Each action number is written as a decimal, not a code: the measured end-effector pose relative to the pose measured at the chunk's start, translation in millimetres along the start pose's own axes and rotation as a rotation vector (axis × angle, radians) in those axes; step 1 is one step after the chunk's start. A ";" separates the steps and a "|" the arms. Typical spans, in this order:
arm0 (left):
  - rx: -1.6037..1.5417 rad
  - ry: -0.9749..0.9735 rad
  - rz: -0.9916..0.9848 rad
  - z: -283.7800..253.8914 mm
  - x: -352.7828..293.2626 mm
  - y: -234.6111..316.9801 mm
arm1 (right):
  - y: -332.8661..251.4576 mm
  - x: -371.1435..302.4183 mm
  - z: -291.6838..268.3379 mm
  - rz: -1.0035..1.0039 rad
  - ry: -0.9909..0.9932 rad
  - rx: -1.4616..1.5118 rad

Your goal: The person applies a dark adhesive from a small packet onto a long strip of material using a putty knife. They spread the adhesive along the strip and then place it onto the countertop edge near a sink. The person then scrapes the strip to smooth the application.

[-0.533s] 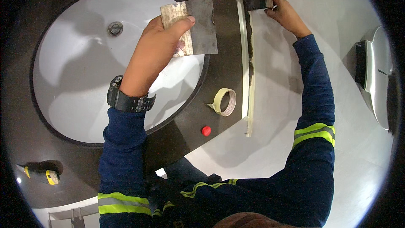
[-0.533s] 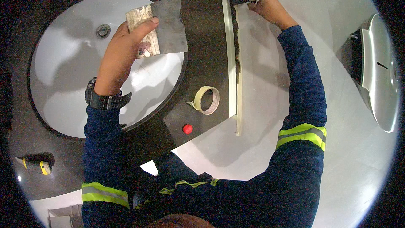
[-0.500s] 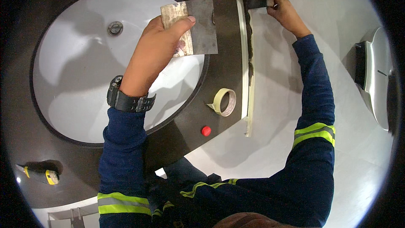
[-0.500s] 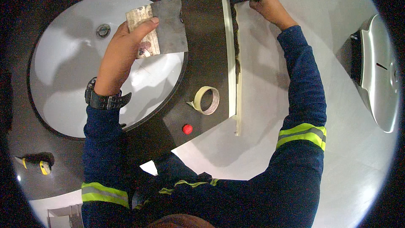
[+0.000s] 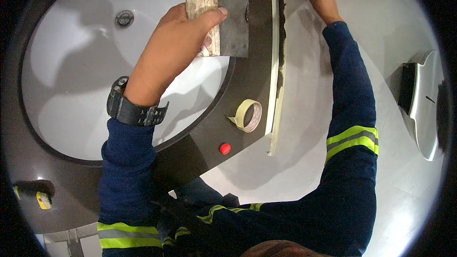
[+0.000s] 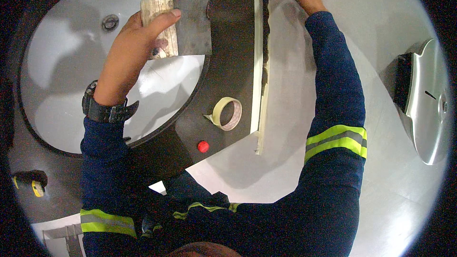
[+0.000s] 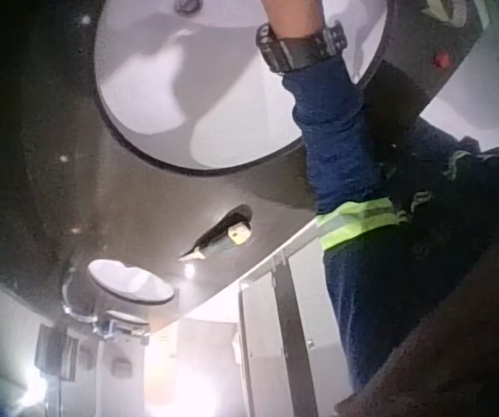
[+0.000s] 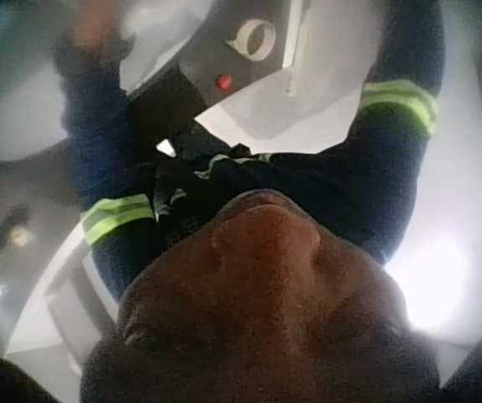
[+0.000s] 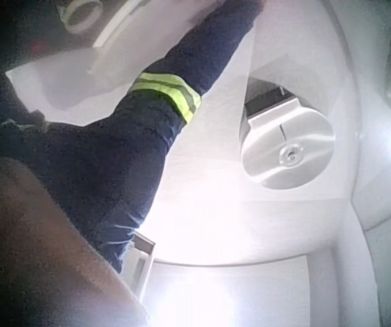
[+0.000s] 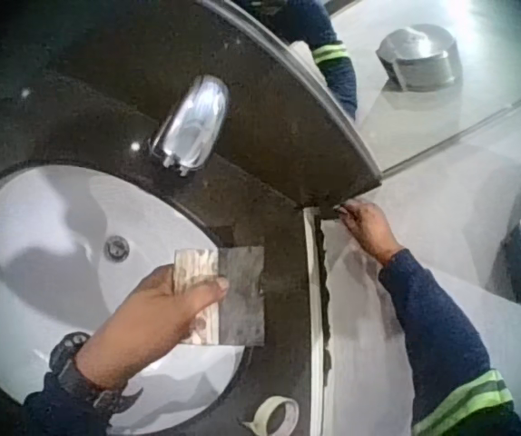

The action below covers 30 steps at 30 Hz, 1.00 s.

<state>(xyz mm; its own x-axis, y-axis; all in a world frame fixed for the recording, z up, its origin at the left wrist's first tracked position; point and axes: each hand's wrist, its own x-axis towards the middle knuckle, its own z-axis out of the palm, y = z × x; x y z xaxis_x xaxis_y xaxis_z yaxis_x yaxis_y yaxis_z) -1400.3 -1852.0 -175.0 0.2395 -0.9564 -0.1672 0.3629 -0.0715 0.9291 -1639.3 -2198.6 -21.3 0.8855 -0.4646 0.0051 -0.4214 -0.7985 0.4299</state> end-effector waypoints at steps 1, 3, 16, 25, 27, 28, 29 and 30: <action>0.010 -0.008 -0.035 -5.1 2.5 -4.1 | -7.4 6.5 2.6 0.022 0.014 0.034; 0.015 -0.030 -0.067 -6.7 2.8 -6.3 | -14.6 11.3 5.1 0.062 0.026 0.044; 0.100 -0.039 0.095 -2.5 1.2 -7.1 | -11.9 6.9 17.9 -0.035 0.033 -0.037; -0.025 -0.029 0.070 -0.6 -0.5 -8.5 | -4.4 5.1 31.1 -0.035 0.025 -0.135; -0.053 -0.017 0.011 -0.4 -2.8 -3.7 | 0.0 3.5 35.6 -0.081 0.082 -0.145; -0.032 -0.018 0.049 -2.4 -1.4 -7.1 | 0.3 3.8 37.2 -0.108 0.113 -0.136; -0.010 -0.019 0.087 -3.8 -0.9 -8.9 | 1.0 4.2 38.5 -0.134 0.142 -0.128; -0.022 -0.014 0.032 -3.5 -1.4 -7.4 | 1.5 4.2 39.1 -0.136 0.140 -0.137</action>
<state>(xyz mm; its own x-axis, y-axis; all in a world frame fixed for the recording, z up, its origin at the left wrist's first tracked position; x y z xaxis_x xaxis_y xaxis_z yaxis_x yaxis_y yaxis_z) -1400.2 -1849.1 -182.8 0.2392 -0.9618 -0.1328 0.3752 -0.0346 0.9263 -1643.9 -2216.7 -55.9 0.9547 -0.2915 0.0595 -0.2745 -0.7862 0.5536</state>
